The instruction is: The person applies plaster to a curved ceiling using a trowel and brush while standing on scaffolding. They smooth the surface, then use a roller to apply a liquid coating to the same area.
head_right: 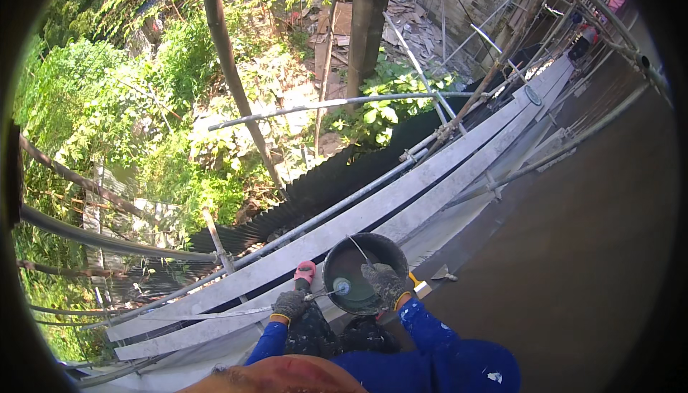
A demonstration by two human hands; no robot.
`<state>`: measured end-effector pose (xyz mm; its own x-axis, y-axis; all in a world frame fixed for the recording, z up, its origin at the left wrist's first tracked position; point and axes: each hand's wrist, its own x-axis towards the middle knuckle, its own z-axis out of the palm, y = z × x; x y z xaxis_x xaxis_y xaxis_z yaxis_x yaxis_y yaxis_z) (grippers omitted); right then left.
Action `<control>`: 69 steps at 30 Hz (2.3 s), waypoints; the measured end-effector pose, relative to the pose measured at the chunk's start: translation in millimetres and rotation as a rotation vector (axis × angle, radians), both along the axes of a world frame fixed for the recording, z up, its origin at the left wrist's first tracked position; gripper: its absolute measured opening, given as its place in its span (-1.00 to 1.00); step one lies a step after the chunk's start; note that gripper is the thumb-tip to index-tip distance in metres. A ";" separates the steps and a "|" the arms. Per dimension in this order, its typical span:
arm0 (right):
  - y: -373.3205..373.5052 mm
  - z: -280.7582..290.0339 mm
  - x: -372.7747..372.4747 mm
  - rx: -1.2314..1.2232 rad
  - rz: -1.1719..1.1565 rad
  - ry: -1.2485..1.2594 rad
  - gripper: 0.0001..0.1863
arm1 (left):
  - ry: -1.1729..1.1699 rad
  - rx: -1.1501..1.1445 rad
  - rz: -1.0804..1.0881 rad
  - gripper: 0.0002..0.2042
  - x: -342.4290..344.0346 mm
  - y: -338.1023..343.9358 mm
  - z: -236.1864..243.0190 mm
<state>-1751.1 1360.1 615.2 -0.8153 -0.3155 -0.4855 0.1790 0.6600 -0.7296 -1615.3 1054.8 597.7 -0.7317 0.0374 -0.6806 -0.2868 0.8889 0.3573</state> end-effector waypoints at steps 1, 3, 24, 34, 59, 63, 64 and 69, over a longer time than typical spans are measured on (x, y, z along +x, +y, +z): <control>-3.6 4.7 1.8 0.060 0.097 0.055 -0.68 | -0.008 -0.031 -0.019 -0.70 -0.6 -2.0 1.0; -3.3 14.2 9.1 0.161 0.393 0.316 -0.70 | 0.025 -0.029 -0.031 -0.74 -3.4 -5.1 3.0; -49.4 90.0 -18.8 0.036 0.223 -0.037 -0.58 | 0.220 -0.040 -0.076 -0.75 6.0 -10.4 48.7; -118.7 141.7 -36.0 -0.020 0.263 -0.235 -0.60 | 0.227 -0.036 0.191 -0.75 44.1 -19.7 9.0; -237.5 141.9 31.1 0.063 0.205 -0.431 -0.66 | 0.344 -0.141 0.597 -0.83 128.2 -77.4 -30.2; -266.8 162.7 49.9 0.097 0.207 -0.463 -0.73 | 0.432 -0.026 0.643 -0.80 144.4 -92.0 -65.2; -280.8 167.3 51.9 0.076 0.220 -0.380 -0.73 | 0.352 -0.024 0.647 -0.77 135.5 -125.6 -21.9; -309.0 199.1 49.7 0.085 0.397 -0.303 -0.82 | 0.459 -0.127 0.729 -0.82 156.6 -127.2 -69.9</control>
